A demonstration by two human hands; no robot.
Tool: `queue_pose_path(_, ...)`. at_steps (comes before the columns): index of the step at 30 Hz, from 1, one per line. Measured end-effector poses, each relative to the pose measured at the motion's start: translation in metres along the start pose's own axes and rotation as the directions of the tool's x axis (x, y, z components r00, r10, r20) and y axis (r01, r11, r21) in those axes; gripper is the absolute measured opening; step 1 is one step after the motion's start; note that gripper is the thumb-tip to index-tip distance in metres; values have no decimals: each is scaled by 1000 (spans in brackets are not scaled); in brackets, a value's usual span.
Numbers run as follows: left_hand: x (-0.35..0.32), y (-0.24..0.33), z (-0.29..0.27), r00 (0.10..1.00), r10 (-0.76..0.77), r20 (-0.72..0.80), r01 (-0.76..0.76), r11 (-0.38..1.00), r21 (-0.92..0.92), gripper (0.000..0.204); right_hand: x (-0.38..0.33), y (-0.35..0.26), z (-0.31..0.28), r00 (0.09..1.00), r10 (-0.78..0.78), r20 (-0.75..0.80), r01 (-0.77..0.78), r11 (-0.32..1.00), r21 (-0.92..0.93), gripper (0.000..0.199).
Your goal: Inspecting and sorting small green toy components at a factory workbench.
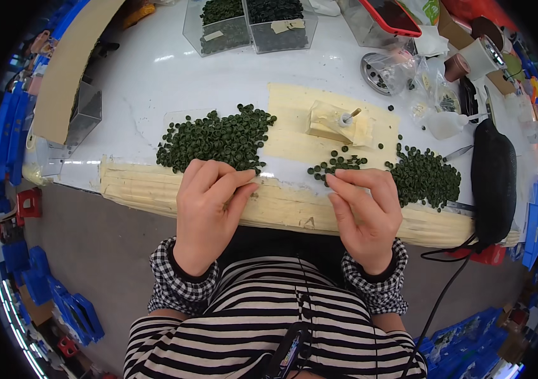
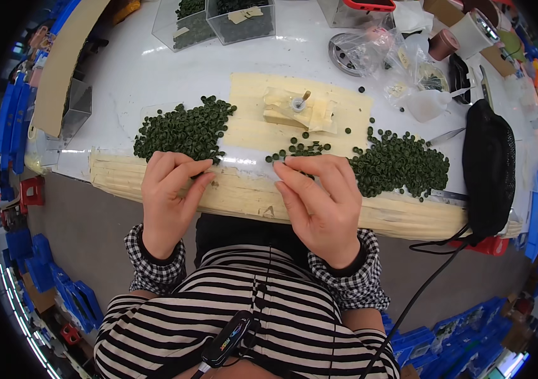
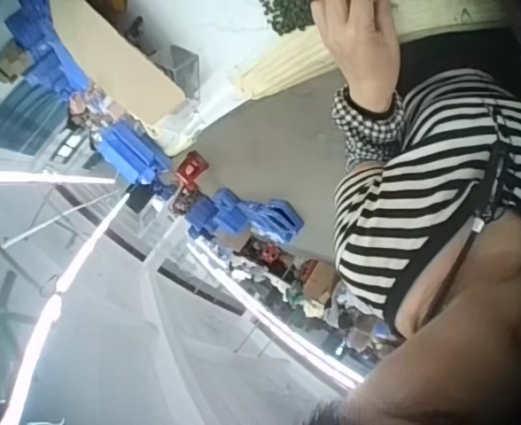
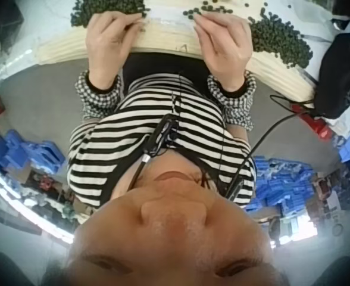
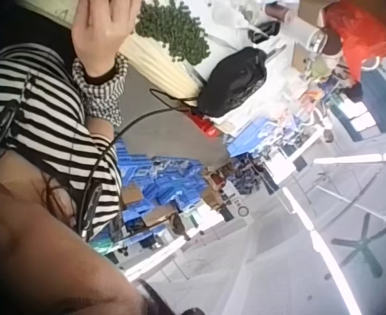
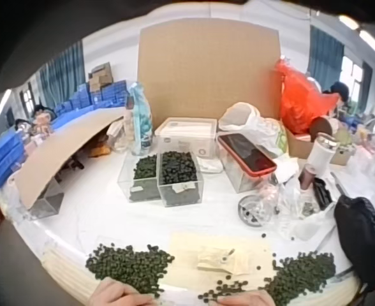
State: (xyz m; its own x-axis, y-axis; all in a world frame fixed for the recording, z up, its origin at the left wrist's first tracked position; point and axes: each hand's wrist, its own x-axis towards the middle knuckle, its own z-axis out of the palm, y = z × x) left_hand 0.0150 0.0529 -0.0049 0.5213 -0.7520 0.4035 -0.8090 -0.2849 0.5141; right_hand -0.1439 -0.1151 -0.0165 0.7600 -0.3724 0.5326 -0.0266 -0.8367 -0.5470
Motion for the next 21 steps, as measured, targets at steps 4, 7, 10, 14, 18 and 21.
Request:
queue_pose_path(4,-6,2,-2,1000,15,8,-15,999,42,23,7,-13,9,966,-102,237,158,960,-231,34)
queue_pose_path(7,-8,1,2,1000,17,-6,-17,993,113,26,3,-8,12,960,-52,274,135,945,-297,36)
queue_pose_path(10,5,1,16,991,117,-57,-108,984,144,28,5,-6,8,977,-44,207,101,957,-273,35)
queue_pose_path(14,17,-1,24,993,113,-25,-106,976,190,22,-4,0,-9,997,-45,56,54,985,-166,30)
queue_pose_path(18,20,-3,24,996,85,-25,-75,963,258,19,-11,13,-38,999,19,-37,-24,990,-140,23)
queue_pose_path(21,24,1,23,991,112,-71,-88,957,276,21,-4,23,-53,996,19,-82,-28,994,-108,22)
